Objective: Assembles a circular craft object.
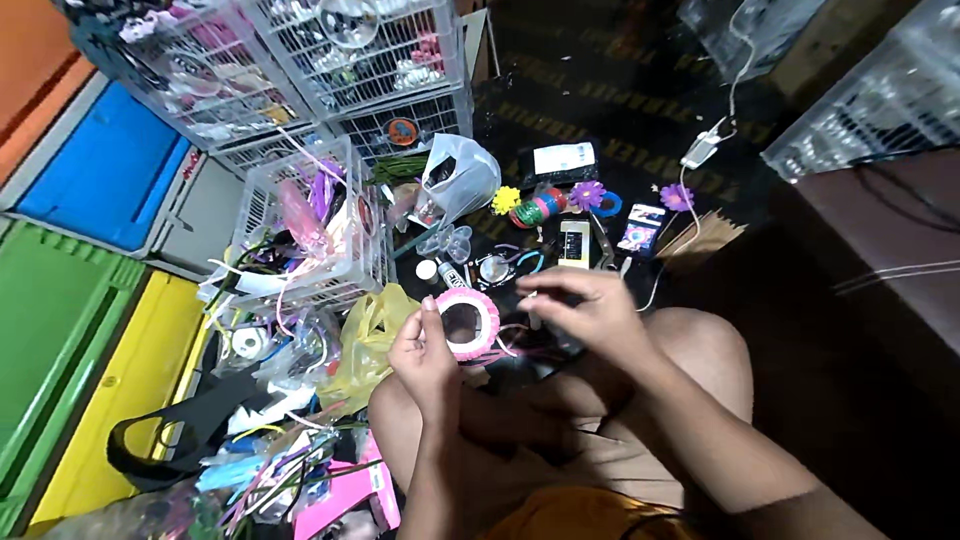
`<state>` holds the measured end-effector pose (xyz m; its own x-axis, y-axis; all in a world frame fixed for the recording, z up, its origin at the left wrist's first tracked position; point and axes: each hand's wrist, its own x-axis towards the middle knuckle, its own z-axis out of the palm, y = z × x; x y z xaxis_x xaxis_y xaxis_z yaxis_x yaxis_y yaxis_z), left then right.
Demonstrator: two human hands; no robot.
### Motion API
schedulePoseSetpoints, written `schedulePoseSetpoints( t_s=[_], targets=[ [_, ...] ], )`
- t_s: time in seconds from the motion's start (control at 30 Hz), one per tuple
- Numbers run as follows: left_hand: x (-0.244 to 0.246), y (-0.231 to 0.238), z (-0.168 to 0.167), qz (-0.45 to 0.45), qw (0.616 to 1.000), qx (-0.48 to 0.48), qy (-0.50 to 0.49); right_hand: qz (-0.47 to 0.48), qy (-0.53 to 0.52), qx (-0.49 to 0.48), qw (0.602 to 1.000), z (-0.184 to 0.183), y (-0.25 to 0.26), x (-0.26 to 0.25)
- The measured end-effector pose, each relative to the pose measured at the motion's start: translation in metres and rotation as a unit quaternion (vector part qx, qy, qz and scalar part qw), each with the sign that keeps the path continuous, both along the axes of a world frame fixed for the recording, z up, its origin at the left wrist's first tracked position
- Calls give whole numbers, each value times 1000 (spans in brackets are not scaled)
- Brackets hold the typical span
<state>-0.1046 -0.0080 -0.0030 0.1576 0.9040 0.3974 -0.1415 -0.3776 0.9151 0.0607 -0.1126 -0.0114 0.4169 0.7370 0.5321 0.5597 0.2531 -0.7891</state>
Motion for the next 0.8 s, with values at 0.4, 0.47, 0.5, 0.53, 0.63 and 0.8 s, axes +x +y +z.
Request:
schedulePoseSetpoints(
  t_s=[0.4, 0.47, 0.5, 0.53, 0.63, 0.8],
  targets=[
    [-7, -4, -1, 44, 997, 53, 43, -150, -139, -20, 979, 0, 15, 13],
    [-7, -4, -1, 47, 997, 47, 35, -187, -99, -41, 976, 2, 9, 29],
    [-7, -3, -2, 45, 998, 44, 31, -194, -84, -39, 977, 1, 7, 32],
    [-6, -3, -2, 40, 998, 39, 26, -182, -67, -35, 980, 2, 7, 31],
    [-4, 1, -5, 16, 1000, 15, 1, -46, 20, -46, 998, 3, 4, 21],
    [-5, 6, -8, -44, 997, -52, -26, 231, 260, -144, 926, 4, 15, -5]
  ],
)
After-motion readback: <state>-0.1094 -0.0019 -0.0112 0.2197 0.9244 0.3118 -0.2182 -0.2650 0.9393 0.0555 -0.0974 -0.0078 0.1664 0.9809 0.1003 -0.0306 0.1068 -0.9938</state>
